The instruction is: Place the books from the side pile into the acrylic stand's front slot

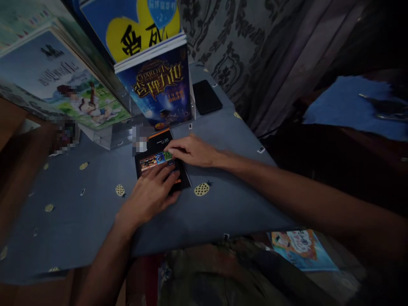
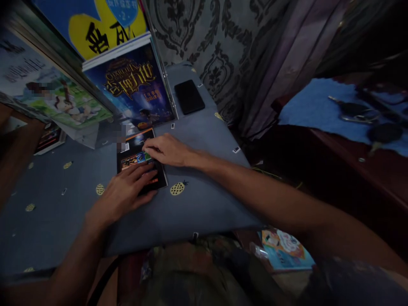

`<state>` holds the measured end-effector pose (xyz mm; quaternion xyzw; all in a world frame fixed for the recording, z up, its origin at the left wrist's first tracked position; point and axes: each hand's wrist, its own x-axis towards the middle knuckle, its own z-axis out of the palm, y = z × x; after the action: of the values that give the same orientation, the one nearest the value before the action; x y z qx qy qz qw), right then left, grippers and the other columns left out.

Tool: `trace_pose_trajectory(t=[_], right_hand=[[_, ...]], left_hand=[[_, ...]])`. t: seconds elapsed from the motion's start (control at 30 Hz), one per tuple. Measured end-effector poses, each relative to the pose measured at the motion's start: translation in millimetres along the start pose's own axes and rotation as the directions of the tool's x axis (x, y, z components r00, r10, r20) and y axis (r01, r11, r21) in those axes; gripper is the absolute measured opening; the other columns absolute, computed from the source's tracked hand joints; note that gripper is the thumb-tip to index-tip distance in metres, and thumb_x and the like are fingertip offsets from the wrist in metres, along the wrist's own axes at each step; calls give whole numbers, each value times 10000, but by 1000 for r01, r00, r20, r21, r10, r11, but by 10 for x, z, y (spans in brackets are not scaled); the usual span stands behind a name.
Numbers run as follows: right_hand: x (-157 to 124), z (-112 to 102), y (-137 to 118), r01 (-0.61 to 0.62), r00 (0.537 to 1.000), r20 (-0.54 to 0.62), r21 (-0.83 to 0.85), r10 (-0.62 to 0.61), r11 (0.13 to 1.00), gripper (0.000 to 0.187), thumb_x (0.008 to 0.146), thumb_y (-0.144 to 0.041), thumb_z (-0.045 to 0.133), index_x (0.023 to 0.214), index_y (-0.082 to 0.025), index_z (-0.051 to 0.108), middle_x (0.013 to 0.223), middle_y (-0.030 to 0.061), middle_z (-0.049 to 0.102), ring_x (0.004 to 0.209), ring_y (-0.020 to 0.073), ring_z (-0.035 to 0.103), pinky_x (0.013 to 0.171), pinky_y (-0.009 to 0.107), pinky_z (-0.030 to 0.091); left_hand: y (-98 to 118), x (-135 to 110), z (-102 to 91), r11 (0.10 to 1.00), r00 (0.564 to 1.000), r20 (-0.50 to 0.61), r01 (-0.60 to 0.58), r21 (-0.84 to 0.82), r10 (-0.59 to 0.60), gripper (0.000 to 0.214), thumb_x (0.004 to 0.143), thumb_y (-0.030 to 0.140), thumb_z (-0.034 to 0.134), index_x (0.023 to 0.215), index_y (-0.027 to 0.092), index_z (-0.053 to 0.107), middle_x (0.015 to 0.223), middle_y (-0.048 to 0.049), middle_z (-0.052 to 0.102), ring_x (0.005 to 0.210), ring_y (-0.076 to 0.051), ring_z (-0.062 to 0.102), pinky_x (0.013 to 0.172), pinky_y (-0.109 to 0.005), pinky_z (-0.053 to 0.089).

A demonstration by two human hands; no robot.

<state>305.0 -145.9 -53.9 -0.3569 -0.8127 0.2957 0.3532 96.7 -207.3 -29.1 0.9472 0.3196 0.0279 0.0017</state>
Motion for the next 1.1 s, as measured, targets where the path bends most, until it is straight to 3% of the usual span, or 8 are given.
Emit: trace_pose_trajectory(t=[0.17,0.3,0.43,0.53,0.73,0.87,1.0,1.1], right_hand=[[-7,11,-5,8,1000,14,-8,-8,1000,299,975,-277,454,904,-149,715,741,10,659,675,134,527,668,271,349],[-13,-6,-22,12,999,33,-18,-12,1000,321,983,-300,458,857,-144,709,676,-6,615,631,122,494,645,269,330],[-7,-28,-31,26,996,91,23,-28,999,289,952,-381,554,928,-148,725,713,-8,638,649,120,521,656,265,345],[4,-61,-28,4,979,202,34,-11,999,286,852,-418,700,970,-159,725,736,-14,651,662,124,543,656,260,358],[-3,-140,-79,11,918,397,-49,10,999,328,750,-451,808,873,-177,676,737,-25,621,663,131,524,615,259,331],[-32,-102,-138,53,896,444,-165,26,985,295,753,-412,821,827,-189,641,787,-9,624,702,149,519,620,265,316],[-42,-49,-139,13,898,433,-210,81,978,232,830,-363,769,801,-203,605,760,-15,609,677,146,504,605,270,304],[-35,-47,-108,-22,924,362,-270,122,963,213,883,-355,717,790,-214,587,750,-12,611,659,150,495,596,282,291]], left_hand=[[-33,-12,-52,998,996,-68,-62,-26,60,276,997,308,501,1133,172,698,1168,-111,743,1083,-255,704,887,-393,595],[-48,-1,-142,993,995,-82,-73,-90,66,317,1023,255,418,1032,169,723,1003,-84,767,866,-196,734,767,-325,600],[-50,-1,-138,993,997,-67,-44,-109,37,325,1023,297,431,1032,177,733,987,-83,760,872,-195,729,758,-316,594],[-51,-6,-101,995,997,-68,-45,-86,39,317,1018,340,460,1061,191,736,966,-77,756,872,-199,728,721,-302,584],[-52,-10,-103,998,998,-55,-37,-52,34,340,1024,295,430,952,205,750,976,-69,756,874,-188,722,750,-301,576],[-73,-10,-136,996,999,-46,-19,-87,15,341,1026,304,433,927,202,743,991,-74,756,911,-202,719,789,-320,576],[-169,1,-94,977,974,-90,200,-70,-206,276,1019,293,451,1058,210,711,1051,-81,744,959,-218,702,804,-331,567],[-299,-9,-13,887,873,-173,462,-9,-457,313,996,317,494,1239,175,631,1206,-146,697,1110,-295,658,892,-420,550]])
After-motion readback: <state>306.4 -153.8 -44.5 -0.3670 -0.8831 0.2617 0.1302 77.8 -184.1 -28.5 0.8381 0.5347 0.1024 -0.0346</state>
